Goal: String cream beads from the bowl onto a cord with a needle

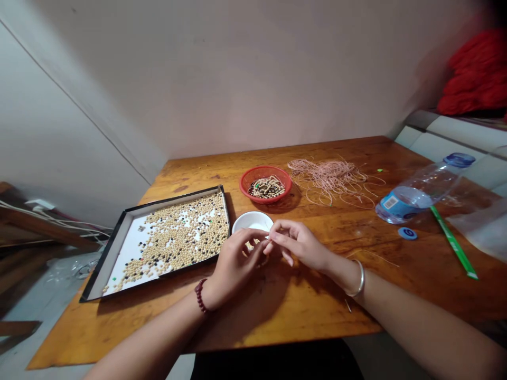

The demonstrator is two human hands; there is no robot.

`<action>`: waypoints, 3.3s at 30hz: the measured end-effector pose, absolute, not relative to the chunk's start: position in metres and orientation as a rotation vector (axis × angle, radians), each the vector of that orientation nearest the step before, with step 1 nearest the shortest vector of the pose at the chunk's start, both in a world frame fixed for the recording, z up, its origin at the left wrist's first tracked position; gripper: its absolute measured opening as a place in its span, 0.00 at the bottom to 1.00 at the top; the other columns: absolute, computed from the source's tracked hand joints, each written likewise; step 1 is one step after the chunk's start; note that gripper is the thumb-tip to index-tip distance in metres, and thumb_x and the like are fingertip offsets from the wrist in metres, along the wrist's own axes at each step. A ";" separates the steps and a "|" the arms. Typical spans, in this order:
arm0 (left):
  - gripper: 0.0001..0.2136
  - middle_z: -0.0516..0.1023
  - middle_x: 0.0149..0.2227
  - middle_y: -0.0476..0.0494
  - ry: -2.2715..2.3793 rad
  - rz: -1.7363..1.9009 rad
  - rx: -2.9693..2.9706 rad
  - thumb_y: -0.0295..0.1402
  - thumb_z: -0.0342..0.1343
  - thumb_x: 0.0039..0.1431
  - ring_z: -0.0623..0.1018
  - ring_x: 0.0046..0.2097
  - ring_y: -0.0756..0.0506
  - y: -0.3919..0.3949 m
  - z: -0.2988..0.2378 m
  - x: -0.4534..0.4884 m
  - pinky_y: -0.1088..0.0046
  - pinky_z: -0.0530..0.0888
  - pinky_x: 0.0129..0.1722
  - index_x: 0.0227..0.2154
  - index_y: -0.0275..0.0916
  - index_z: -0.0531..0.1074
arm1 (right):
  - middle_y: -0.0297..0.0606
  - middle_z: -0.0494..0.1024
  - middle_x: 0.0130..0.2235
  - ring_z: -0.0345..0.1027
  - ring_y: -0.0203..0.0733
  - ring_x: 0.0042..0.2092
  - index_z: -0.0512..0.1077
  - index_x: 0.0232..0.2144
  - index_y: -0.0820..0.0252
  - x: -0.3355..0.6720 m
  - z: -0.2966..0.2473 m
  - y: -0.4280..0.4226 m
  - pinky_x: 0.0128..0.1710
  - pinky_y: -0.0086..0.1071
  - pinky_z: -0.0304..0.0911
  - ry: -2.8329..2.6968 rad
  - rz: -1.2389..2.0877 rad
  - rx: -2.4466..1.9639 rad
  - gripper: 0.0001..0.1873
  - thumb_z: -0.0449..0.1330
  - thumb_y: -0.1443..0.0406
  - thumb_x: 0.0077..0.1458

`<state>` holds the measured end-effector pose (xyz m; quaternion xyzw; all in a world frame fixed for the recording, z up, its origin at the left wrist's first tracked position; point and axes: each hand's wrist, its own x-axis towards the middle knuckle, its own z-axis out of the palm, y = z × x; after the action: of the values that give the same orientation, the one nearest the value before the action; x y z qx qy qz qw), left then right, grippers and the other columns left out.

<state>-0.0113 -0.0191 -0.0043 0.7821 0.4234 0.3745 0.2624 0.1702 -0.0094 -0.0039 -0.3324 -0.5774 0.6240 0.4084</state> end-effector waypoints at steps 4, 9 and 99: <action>0.07 0.79 0.35 0.45 1.142 0.992 2.230 0.29 0.55 0.60 0.75 0.35 0.49 -0.016 -0.007 -0.011 0.72 0.72 0.37 0.39 0.41 0.75 | 0.38 0.80 0.28 0.58 0.27 0.14 0.63 0.30 0.60 0.169 -0.005 -0.010 0.14 0.22 0.51 -1.455 1.573 -0.830 0.18 0.56 0.51 0.56; 0.06 0.79 0.34 0.45 1.183 0.964 2.249 0.33 0.54 0.62 0.75 0.36 0.47 -0.018 -0.006 -0.010 0.70 0.72 0.38 0.35 0.40 0.75 | 0.38 0.80 0.26 0.57 0.28 0.14 0.60 0.30 0.58 0.168 -0.007 -0.009 0.13 0.23 0.52 -1.417 1.579 -0.848 0.18 0.55 0.49 0.56; 0.15 0.71 0.25 0.49 1.078 0.842 1.649 0.43 0.53 0.61 0.69 0.26 0.53 -0.013 -0.005 -0.008 0.79 0.67 0.26 0.26 0.35 0.69 | 0.22 0.56 0.17 0.46 0.27 0.18 0.60 0.28 0.59 0.163 -0.009 -0.012 0.19 0.24 0.43 -1.045 1.874 -0.755 0.17 0.61 0.55 0.54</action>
<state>-0.0079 -0.0132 -0.0048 0.6757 0.4417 0.3451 0.4789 0.1634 -0.0118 -0.0088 -0.3012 -0.4171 0.7475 0.4201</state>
